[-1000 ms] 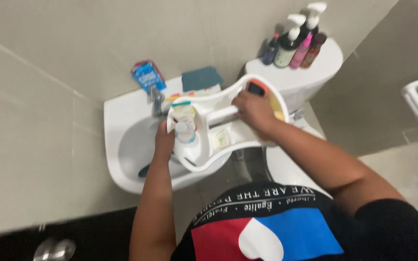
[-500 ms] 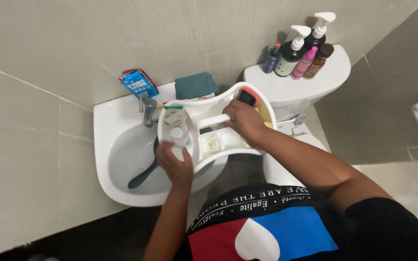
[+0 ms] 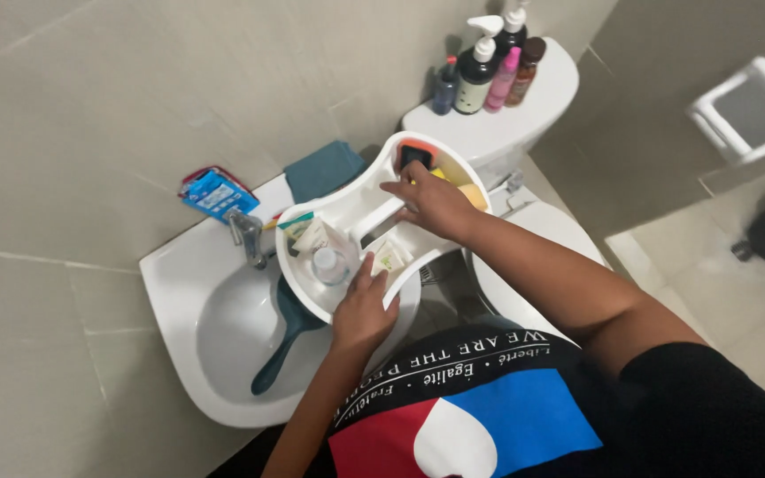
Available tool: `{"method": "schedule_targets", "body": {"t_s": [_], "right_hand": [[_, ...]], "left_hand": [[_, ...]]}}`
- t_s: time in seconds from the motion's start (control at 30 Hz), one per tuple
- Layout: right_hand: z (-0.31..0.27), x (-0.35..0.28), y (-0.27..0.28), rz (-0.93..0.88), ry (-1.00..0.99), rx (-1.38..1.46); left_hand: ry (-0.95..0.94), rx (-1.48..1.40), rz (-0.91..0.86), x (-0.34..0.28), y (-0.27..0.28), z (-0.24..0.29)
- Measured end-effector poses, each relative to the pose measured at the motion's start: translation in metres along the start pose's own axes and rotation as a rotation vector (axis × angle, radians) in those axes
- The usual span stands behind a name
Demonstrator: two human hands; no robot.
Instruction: The person cleans a white plastic organizer with a sponge and water, then places various toiletries into it. They then use a blue ladle to scoop soapy water and wipe down a dark door and the adjacent tiled wall.
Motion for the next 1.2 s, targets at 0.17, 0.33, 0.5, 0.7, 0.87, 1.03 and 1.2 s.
{"method": "schedule_targets", "body": {"t_s": [0.17,0.33,0.5,0.7,0.87,1.03,1.2], "right_hand": [[0.036,-0.005,0.026,0.289,0.023,0.17],[0.168,0.022,0.048,0.568,-0.104,0.185],[0.244,0.027,0.087,0.718,-0.421,0.172],[0.216,0.045,0.118,0.455,-0.572,0.242],[0.254,0.063,0.106,0.344,-0.643,0.096],[0.293,0.07,0.092,0.331,-0.602,-0.009],[0.273,0.049,0.103,0.438,-0.438,-0.065]], "left_hand": [[-0.031,-0.014,0.058,-0.001,-0.001,-0.001],[0.075,-0.011,-0.035,0.001,0.006,0.003],[0.164,-0.07,0.052,-0.004,-0.015,-0.002],[0.219,-0.132,-0.16,0.006,0.006,0.007],[0.216,-0.083,-0.069,0.004,-0.001,0.009],[0.227,-0.057,0.017,0.0,-0.004,0.012],[0.119,-0.043,0.121,0.001,-0.009,0.007]]}}
Point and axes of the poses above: each hand's wrist, its own x-axis towards the middle knuckle, its own y-axis out of the back of the hand, z = x × y, the point moved 1 cm from there along x, towards the middle knuckle, and after that the axes turned 1 degree about x, right-handed, at the moved point
